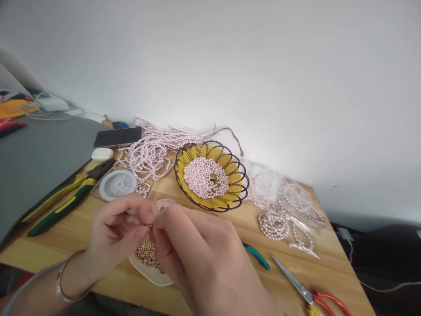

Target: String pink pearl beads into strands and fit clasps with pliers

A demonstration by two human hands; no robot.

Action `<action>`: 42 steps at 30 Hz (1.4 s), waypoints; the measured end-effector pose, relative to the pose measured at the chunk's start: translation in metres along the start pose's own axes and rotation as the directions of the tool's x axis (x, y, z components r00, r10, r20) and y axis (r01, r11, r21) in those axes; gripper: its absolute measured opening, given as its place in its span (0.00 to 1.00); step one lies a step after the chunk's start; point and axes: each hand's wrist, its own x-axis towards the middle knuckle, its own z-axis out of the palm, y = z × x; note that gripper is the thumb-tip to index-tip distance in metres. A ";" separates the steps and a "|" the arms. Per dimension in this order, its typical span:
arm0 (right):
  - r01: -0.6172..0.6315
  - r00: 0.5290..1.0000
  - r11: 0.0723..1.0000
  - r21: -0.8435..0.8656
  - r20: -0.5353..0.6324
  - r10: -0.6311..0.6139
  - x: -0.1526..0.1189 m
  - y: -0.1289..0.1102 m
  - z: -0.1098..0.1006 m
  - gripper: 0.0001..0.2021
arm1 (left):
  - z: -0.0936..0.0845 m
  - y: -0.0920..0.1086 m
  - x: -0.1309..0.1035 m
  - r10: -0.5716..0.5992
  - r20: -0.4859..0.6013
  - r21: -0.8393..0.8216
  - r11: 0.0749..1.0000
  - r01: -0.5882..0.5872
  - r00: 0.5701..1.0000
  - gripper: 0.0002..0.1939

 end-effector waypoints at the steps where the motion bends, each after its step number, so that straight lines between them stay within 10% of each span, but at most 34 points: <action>1: 0.001 1.000 1.000 -0.010 -0.015 -0.001 -0.001 0.000 0.001 0.09 | 0.000 0.000 0.000 -0.001 -0.004 -0.001 1.000 0.001 1.000 0.03; 21: -0.196 0.980 0.865 0.463 0.112 0.163 0.006 0.004 0.000 0.07 | -0.003 -0.004 -0.003 0.129 -0.006 0.122 0.984 -0.127 0.992 0.03; 34: -0.148 0.980 0.898 0.414 0.183 0.077 0.004 0.013 -0.011 0.08 | -0.002 -0.008 -0.005 -0.229 0.275 -0.097 0.960 0.264 0.934 0.12; 42: -0.206 0.960 0.919 0.337 0.253 0.123 -0.001 0.013 -0.013 0.07 | -0.006 -0.005 -0.003 -0.134 0.237 0.209 0.974 0.084 0.962 0.11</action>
